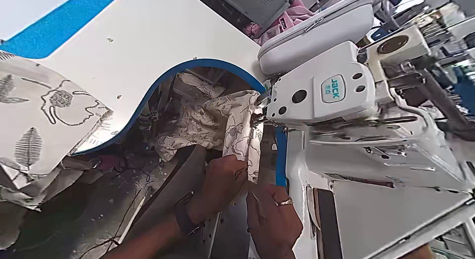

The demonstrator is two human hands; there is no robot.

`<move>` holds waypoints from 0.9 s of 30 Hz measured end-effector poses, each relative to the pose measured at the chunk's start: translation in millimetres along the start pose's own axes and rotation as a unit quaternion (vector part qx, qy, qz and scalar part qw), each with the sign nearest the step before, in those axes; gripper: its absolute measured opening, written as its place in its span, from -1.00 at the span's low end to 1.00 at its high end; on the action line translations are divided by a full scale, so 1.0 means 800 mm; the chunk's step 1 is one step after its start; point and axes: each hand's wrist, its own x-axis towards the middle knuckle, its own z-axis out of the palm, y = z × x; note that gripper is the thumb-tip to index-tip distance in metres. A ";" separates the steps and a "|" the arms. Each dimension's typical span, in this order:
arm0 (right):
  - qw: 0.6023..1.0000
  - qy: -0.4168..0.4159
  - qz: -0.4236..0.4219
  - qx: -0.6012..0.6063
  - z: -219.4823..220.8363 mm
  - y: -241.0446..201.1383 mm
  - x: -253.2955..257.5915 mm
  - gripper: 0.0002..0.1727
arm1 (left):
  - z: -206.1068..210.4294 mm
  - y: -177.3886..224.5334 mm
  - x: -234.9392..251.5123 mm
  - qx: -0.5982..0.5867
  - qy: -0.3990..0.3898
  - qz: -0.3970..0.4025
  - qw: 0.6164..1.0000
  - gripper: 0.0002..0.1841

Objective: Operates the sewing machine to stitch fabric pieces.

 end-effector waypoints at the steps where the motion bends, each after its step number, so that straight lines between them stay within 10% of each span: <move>1: 1.000 0.007 -0.010 -0.003 0.005 0.003 -0.001 -0.83 | 0.001 0.002 -0.002 -0.003 0.004 -0.003 1.000 -0.84; 12: 0.998 0.053 0.006 0.031 0.050 0.028 0.005 -0.78 | 0.027 -0.021 0.025 0.019 0.131 0.106 0.985 -0.85; 23: 0.998 -0.029 0.052 -0.016 0.060 0.027 0.023 -0.65 | 0.024 -0.017 0.054 0.131 0.065 0.125 0.981 -0.81; 27: 0.997 -0.059 0.032 -0.026 0.063 0.010 0.015 -0.54 | -0.034 -0.019 0.112 -0.043 -0.054 -0.046 0.997 -0.68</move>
